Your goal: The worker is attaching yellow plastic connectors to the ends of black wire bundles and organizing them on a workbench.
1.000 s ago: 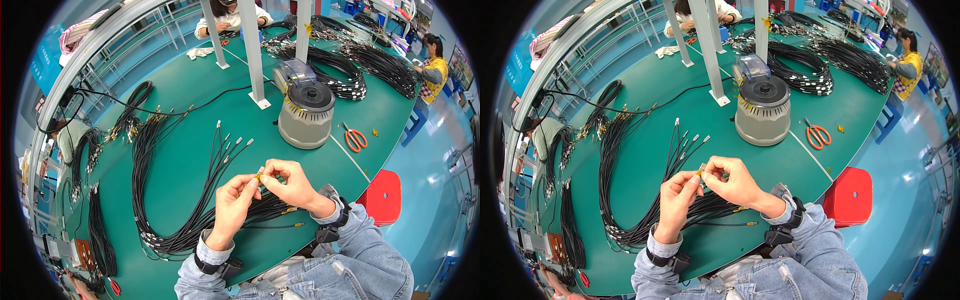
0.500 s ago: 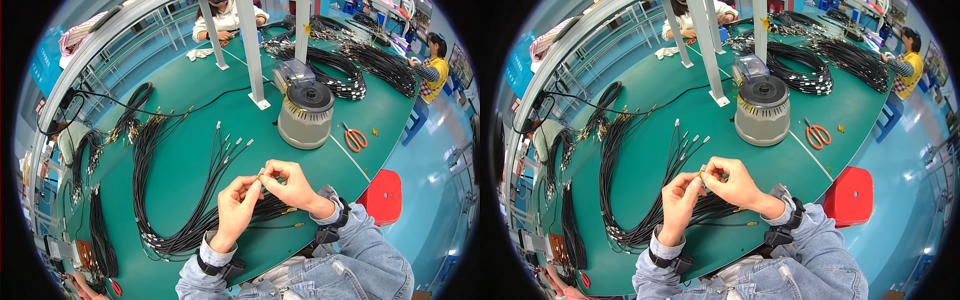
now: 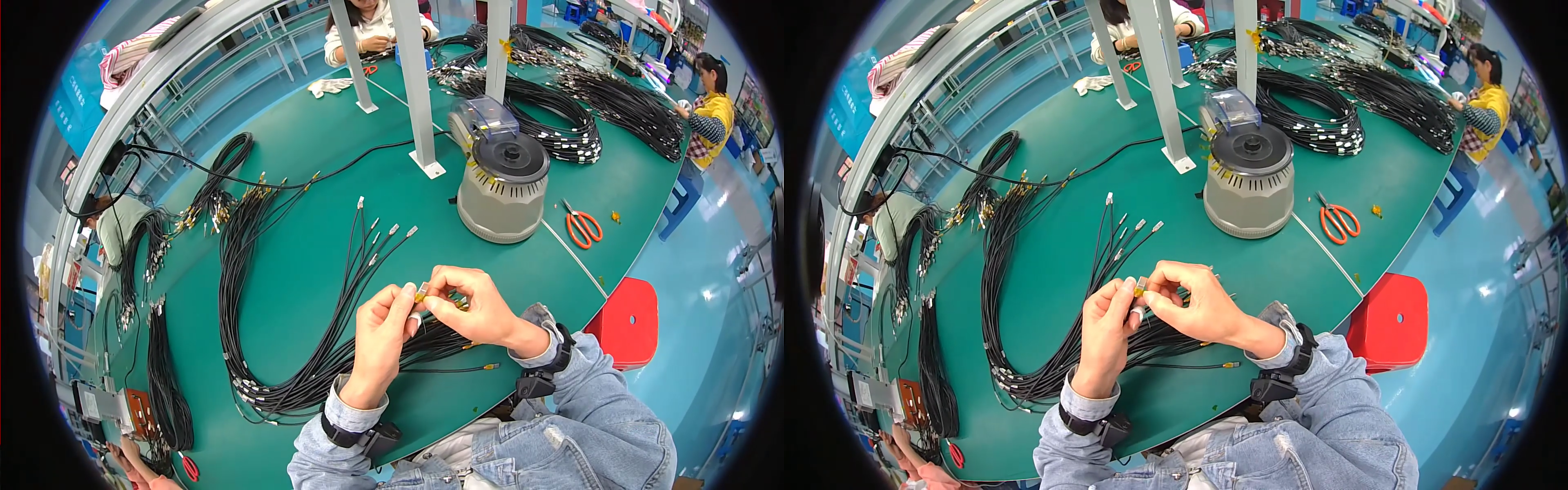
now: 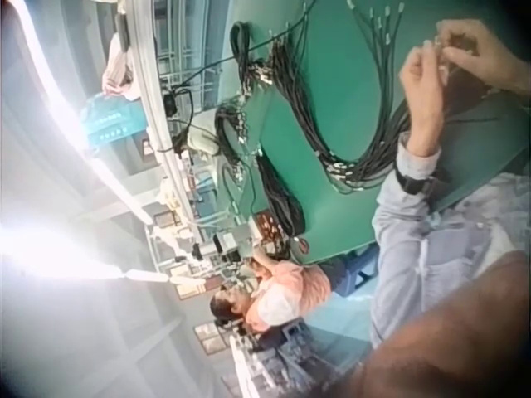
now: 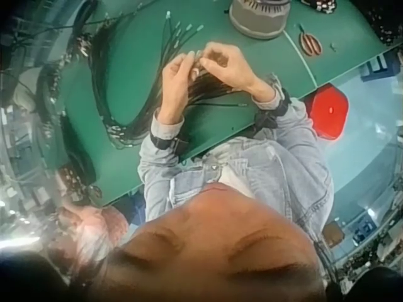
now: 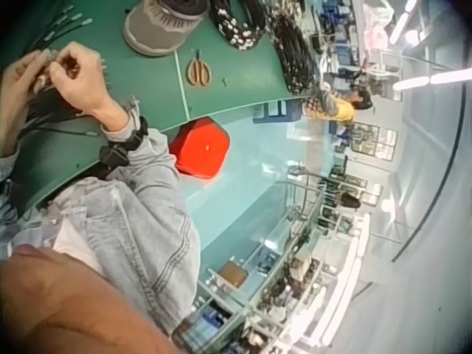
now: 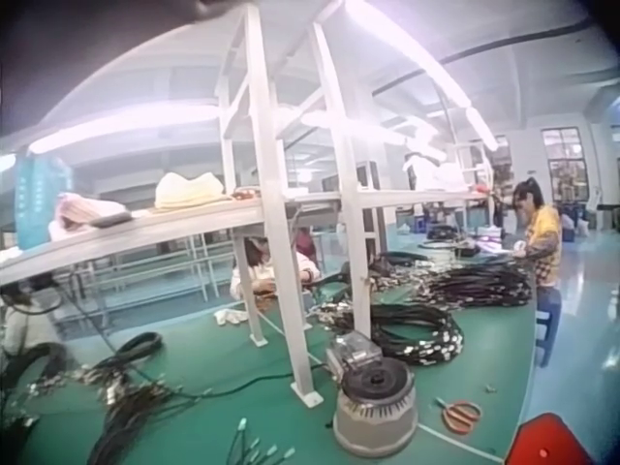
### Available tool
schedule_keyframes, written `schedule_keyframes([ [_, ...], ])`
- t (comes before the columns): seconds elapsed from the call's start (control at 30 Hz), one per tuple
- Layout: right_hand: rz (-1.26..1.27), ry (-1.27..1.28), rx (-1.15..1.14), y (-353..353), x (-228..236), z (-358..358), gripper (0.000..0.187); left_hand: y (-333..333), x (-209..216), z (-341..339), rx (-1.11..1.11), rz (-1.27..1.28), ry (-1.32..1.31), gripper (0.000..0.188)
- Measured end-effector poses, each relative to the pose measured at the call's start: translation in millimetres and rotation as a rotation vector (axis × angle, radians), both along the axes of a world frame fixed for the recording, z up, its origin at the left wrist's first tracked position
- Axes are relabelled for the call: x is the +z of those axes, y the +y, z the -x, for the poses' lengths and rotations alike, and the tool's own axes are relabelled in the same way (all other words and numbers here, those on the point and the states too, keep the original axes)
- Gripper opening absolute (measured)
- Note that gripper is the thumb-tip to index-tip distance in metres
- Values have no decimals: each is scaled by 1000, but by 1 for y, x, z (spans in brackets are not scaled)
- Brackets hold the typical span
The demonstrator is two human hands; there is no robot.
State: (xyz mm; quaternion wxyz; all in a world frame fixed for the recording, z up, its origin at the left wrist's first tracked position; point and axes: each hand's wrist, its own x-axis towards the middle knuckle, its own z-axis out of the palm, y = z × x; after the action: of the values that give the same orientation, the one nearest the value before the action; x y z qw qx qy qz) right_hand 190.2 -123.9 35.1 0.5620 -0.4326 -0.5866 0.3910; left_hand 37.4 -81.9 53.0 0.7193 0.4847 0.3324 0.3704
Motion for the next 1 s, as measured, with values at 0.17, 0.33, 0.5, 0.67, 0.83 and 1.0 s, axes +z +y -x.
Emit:
schedule_keyframes([
  [0.17,7,32,-6,2,-6,-2,7,-5,12,-5,67,36,-63,13],
  [0.33,-48,112,-49,4,-4,-2,10,1,-1,-5,165,-498,79,4],
  [0.5,-38,137,-18,3,-3,-1,10,-1,-8,-6,372,-1026,354,6],
  [0.67,10,131,8,2,-3,-2,9,0,-12,-6,410,-1177,457,9],
  [0.83,37,126,17,1,-4,-3,9,1,-13,-7,441,-1289,510,10],
  [1.0,40,120,18,0,-4,-4,9,1,-13,-6,450,-1311,530,7],
])
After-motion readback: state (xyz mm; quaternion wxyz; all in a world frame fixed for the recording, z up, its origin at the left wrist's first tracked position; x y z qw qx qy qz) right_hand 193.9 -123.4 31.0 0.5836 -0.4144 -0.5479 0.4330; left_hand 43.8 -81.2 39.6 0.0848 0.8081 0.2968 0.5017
